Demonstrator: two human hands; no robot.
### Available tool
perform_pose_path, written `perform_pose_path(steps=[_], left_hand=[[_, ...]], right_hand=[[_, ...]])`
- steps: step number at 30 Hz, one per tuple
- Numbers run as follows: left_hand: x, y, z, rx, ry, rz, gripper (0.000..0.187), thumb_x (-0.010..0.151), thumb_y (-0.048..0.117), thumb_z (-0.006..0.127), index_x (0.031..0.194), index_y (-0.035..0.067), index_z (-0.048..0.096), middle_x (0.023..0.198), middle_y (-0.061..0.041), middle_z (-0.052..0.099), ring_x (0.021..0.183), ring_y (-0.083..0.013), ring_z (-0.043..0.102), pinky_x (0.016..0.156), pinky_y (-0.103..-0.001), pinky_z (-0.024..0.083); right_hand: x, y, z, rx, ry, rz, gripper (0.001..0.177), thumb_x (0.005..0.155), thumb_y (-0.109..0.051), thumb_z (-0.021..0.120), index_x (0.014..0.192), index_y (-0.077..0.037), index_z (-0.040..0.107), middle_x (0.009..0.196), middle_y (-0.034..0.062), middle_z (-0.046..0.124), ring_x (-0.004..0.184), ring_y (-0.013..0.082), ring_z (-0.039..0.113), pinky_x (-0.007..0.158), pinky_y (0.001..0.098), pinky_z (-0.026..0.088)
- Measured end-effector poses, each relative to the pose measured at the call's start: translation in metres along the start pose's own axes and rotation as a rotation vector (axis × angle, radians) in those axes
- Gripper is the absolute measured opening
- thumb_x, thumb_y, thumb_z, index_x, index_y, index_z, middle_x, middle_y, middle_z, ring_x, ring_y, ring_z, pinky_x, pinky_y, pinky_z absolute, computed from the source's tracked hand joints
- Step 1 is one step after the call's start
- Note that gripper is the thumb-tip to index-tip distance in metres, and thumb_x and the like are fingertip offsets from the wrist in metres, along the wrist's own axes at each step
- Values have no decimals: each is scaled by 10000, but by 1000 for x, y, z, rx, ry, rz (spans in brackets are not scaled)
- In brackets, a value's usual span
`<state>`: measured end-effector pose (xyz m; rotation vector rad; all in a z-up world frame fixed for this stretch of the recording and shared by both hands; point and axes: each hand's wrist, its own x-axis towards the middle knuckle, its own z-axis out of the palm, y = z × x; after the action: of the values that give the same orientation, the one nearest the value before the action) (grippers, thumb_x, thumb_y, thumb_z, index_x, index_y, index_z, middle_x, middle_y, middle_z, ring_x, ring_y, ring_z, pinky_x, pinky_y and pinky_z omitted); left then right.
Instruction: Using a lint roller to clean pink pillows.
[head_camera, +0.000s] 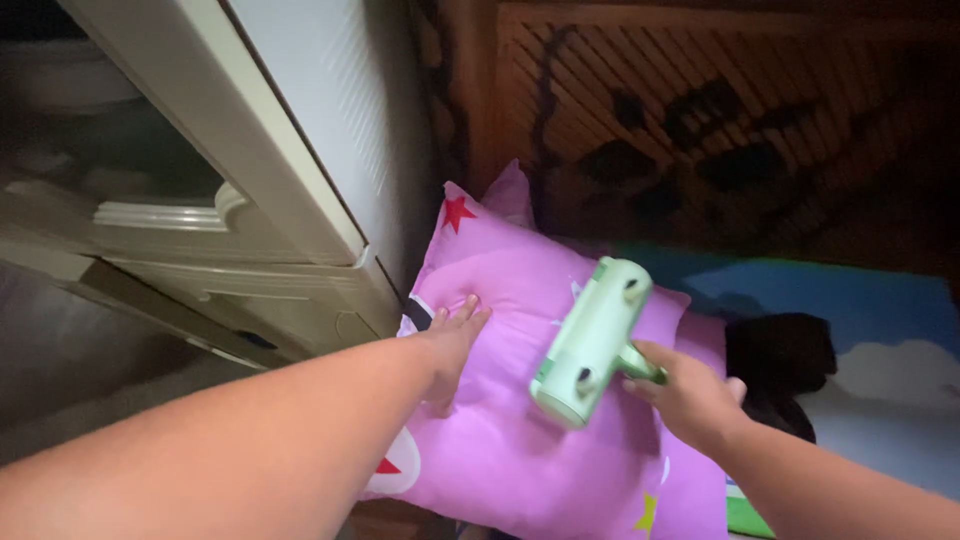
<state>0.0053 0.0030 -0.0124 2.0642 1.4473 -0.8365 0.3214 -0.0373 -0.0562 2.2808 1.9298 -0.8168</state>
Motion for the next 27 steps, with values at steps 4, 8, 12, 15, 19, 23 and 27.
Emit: perform_pose_path(steps=[4,8,12,15,19,23,27], left_hand=[[-3,3,-3,-24,-2,-5,1556,590,206,1004,1629,142,-153,1718,-155,-160,1570,-432,31,1258,-400,223],[-5,5,-6,-9,-24,-22,1558,598,213,1000,1630,162,-167,1717,-144,-169,1570,-428,41,1256,-409,226],[-9,4,-5,-37,-20,-26,1539,610,212,991,1631,161,-160,1716,-156,-167,1568,-433,42,1255,-401,238],[-13,4,-2,-42,-4,-55,1509,648,227,991,1629,205,-155,1703,-152,-163,1554,-463,90,1252,-415,240],[-53,8,-14,-302,-62,-190,1457,661,145,926,1628,458,-118,1734,-58,-208,1483,-382,385,1182,-424,397],[-58,2,2,-316,-70,-189,1456,695,122,925,1606,471,-155,1712,-122,-232,1408,-320,503,1122,-388,472],[-56,11,0,-298,-104,-245,1444,731,123,913,1605,450,-189,1706,-158,-233,1395,-304,527,1117,-392,478]], right_hand=[[-21,35,3,-5,-54,116,612,831,-465,765,1412,-430,574,1225,13,756,1179,231,687,945,493,411],[-36,81,14,19,-135,214,715,821,-427,823,1477,-363,547,1162,62,752,1116,234,689,966,453,464],[-18,178,60,389,-140,245,670,766,-190,886,1398,-142,669,1136,89,754,1058,221,735,994,398,532],[-3,214,71,595,-118,254,616,794,-110,906,1372,-58,700,1156,151,762,1066,254,723,991,389,524],[2,118,15,598,-118,338,666,806,-52,847,1435,-81,631,1215,133,750,1094,263,694,983,411,517],[19,31,-3,687,-122,-38,647,795,-69,788,1425,-97,639,1147,120,775,1044,258,711,931,388,525],[10,-49,-18,365,-129,-141,620,823,-245,808,1420,-229,641,1148,83,762,1080,288,698,983,419,448]])
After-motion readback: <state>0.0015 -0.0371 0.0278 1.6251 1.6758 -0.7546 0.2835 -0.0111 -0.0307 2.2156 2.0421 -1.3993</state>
